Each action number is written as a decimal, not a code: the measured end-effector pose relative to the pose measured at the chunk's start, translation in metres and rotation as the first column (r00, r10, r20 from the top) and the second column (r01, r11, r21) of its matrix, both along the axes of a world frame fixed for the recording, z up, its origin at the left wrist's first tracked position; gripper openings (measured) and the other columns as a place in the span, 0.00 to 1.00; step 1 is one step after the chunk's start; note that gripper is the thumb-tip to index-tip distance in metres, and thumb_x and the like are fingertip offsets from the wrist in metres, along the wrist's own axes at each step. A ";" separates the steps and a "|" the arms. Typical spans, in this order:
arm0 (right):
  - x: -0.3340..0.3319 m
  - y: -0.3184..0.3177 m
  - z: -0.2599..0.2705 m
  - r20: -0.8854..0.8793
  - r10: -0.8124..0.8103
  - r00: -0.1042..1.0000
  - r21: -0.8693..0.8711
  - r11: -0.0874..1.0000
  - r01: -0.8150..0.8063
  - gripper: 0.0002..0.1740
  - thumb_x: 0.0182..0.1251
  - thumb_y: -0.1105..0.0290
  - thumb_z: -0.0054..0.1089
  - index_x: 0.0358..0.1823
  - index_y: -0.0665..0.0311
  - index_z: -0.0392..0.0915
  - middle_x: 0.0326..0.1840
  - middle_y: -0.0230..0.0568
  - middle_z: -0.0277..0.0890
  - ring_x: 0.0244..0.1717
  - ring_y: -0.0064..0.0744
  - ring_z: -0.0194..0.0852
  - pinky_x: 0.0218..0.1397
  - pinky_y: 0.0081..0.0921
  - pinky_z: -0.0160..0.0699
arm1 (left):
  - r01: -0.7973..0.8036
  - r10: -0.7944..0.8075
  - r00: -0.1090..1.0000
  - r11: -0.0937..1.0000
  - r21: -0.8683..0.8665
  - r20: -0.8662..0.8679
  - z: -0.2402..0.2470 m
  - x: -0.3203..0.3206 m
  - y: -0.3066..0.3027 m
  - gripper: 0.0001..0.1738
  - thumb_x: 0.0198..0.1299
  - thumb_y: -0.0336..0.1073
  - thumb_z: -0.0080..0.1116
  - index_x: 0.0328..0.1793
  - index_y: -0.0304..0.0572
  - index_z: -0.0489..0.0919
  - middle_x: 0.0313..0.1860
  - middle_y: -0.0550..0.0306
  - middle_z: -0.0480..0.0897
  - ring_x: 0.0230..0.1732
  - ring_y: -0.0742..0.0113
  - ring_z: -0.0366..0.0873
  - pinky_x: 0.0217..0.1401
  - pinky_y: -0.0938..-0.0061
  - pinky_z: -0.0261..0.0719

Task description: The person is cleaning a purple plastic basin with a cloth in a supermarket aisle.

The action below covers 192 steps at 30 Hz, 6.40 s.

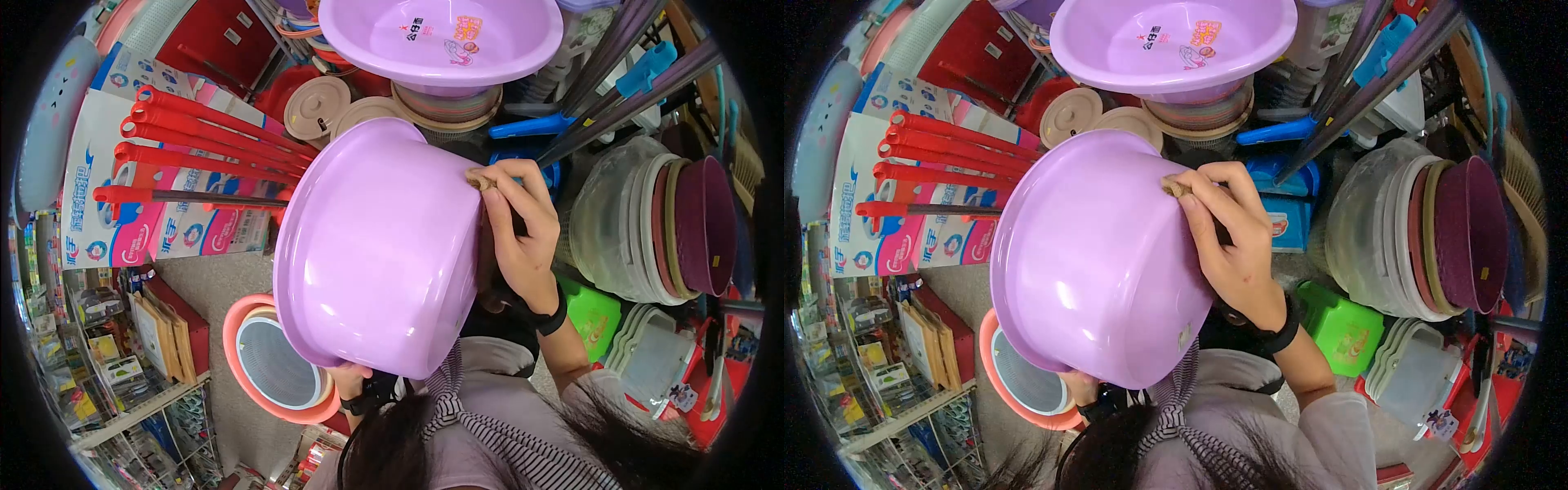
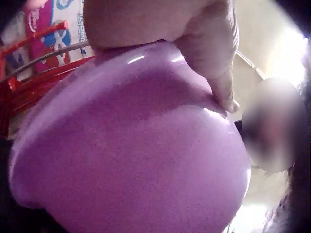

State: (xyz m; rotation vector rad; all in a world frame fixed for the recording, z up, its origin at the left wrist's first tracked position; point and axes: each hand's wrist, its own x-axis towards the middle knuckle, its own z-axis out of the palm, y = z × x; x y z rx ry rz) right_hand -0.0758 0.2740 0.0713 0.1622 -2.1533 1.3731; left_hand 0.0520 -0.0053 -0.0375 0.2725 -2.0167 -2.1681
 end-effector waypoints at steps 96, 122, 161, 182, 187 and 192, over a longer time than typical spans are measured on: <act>-0.006 -0.033 -0.053 0.148 0.004 0.989 0.087 0.996 -0.017 0.14 0.62 0.79 0.55 0.50 0.67 0.76 0.43 0.41 0.74 0.31 0.42 0.79 0.34 0.33 0.78 | -0.183 0.139 0.970 0.957 0.224 0.199 0.000 -0.018 -0.010 0.56 0.37 0.53 0.82 0.68 0.32 0.62 0.56 0.52 0.76 0.56 0.60 0.75 0.60 0.66 0.74; 0.002 -0.051 -0.032 0.117 0.060 0.991 0.095 0.993 -0.071 0.11 0.60 0.81 0.56 0.45 0.67 0.77 0.37 0.43 0.74 0.27 0.43 0.78 0.29 0.31 0.77 | -0.176 0.123 0.973 0.942 0.285 0.194 0.006 -0.016 -0.004 0.54 0.41 0.48 0.81 0.70 0.33 0.61 0.59 0.51 0.74 0.58 0.58 0.73 0.63 0.65 0.72; -0.003 -0.057 -0.031 0.179 0.074 0.981 0.209 0.972 -0.111 0.14 0.62 0.77 0.55 0.50 0.63 0.74 0.40 0.42 0.70 0.30 0.45 0.78 0.30 0.34 0.79 | -0.105 0.040 0.970 0.959 0.263 0.241 0.017 -0.024 -0.018 0.49 0.48 0.43 0.76 0.70 0.30 0.59 0.61 0.49 0.72 0.60 0.57 0.72 0.67 0.64 0.67; -0.028 -0.020 -0.072 0.216 0.156 0.964 0.127 0.974 -0.186 0.10 0.66 0.74 0.54 0.48 0.66 0.76 0.39 0.45 0.72 0.33 0.49 0.78 0.34 0.37 0.77 | -0.113 0.046 0.976 0.941 0.318 0.213 -0.019 -0.043 -0.045 0.32 0.68 0.50 0.55 0.67 0.33 0.65 0.60 0.51 0.75 0.58 0.61 0.75 0.64 0.64 0.69; -0.025 -0.004 -0.079 0.217 0.262 0.940 0.212 0.928 -0.307 0.12 0.65 0.75 0.54 0.49 0.63 0.77 0.40 0.39 0.72 0.33 0.43 0.79 0.34 0.34 0.79 | -0.102 0.018 0.975 0.919 0.381 0.220 -0.036 -0.044 -0.054 0.32 0.68 0.50 0.55 0.68 0.33 0.64 0.61 0.50 0.75 0.59 0.60 0.75 0.64 0.63 0.70; 0.019 0.023 -0.105 0.356 0.117 0.927 0.246 0.946 -0.213 0.10 0.64 0.75 0.56 0.47 0.64 0.79 0.42 0.40 0.75 0.34 0.42 0.79 0.35 0.31 0.79 | -0.142 0.039 0.967 0.903 0.404 0.253 -0.036 -0.043 -0.059 0.30 0.68 0.50 0.54 0.67 0.34 0.66 0.59 0.51 0.76 0.57 0.60 0.76 0.63 0.63 0.71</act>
